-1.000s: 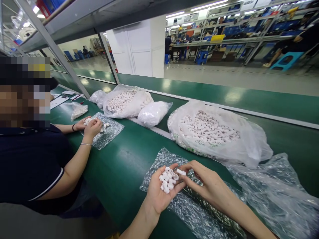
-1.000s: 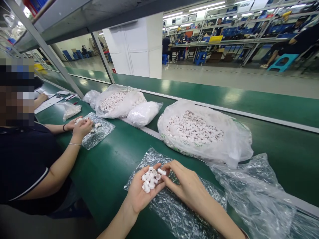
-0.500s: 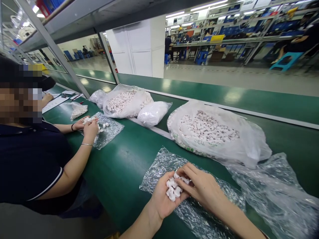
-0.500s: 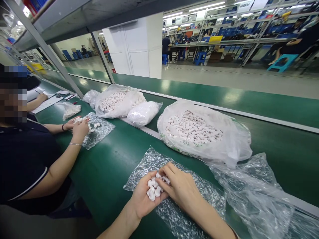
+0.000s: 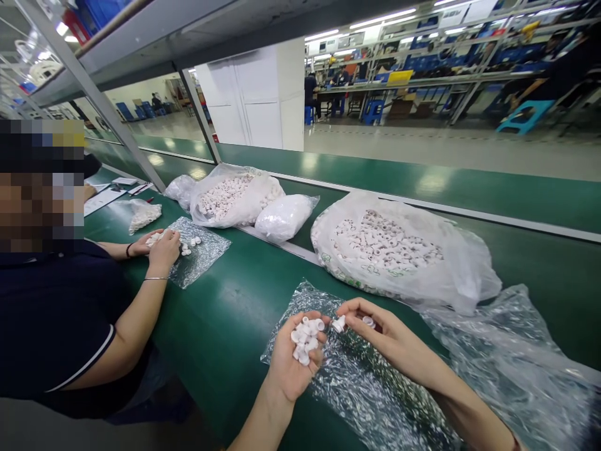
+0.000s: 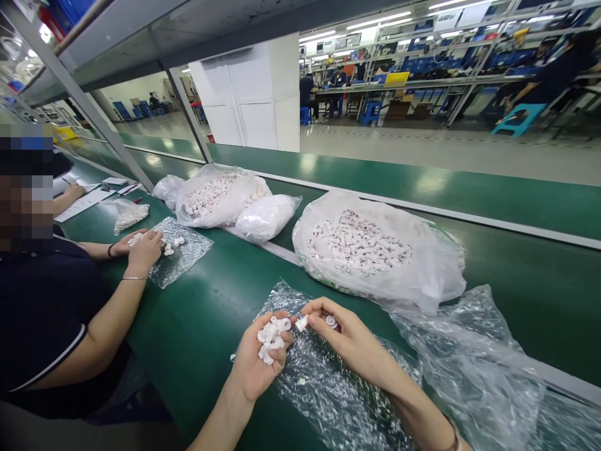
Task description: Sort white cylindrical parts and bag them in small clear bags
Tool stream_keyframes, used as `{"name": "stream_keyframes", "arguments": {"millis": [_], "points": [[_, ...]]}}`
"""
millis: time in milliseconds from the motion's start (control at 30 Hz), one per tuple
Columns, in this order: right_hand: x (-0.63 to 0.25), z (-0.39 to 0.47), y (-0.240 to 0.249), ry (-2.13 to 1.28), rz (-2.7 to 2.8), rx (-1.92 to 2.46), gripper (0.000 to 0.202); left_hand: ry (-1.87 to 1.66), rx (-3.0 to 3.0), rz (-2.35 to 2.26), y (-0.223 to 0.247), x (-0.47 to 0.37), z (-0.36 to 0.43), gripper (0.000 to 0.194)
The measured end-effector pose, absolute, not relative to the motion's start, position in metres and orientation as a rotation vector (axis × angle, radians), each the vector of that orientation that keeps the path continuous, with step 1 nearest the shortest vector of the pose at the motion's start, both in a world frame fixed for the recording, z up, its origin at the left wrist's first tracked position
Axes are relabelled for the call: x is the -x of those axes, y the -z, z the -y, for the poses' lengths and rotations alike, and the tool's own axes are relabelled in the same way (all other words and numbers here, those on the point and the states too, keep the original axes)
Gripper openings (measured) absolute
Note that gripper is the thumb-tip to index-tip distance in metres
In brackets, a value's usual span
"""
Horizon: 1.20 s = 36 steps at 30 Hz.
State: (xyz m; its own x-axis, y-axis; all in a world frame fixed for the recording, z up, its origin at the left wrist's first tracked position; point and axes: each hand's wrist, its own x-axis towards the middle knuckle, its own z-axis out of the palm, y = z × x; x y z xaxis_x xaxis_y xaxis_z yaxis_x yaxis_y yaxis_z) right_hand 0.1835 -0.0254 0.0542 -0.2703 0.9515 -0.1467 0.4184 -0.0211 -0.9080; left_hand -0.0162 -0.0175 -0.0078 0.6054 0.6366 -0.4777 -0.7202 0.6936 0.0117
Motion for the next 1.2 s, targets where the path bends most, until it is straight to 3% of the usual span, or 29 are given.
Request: {"name": "stream_keyframes", "arguments": {"millis": [833, 1200], "points": [[-0.195, 0.01, -0.016, -1.123, 2.019, 1.562, 0.025, -0.931, 0.153, -0.438, 0.009, 0.027, 0.013, 0.017], [-0.211, 0.013, -0.016, -0.888, 2.099, 1.575, 0.025, -0.926, 0.142, -0.525, 0.006, 0.023, 0.014, 0.018]]}}
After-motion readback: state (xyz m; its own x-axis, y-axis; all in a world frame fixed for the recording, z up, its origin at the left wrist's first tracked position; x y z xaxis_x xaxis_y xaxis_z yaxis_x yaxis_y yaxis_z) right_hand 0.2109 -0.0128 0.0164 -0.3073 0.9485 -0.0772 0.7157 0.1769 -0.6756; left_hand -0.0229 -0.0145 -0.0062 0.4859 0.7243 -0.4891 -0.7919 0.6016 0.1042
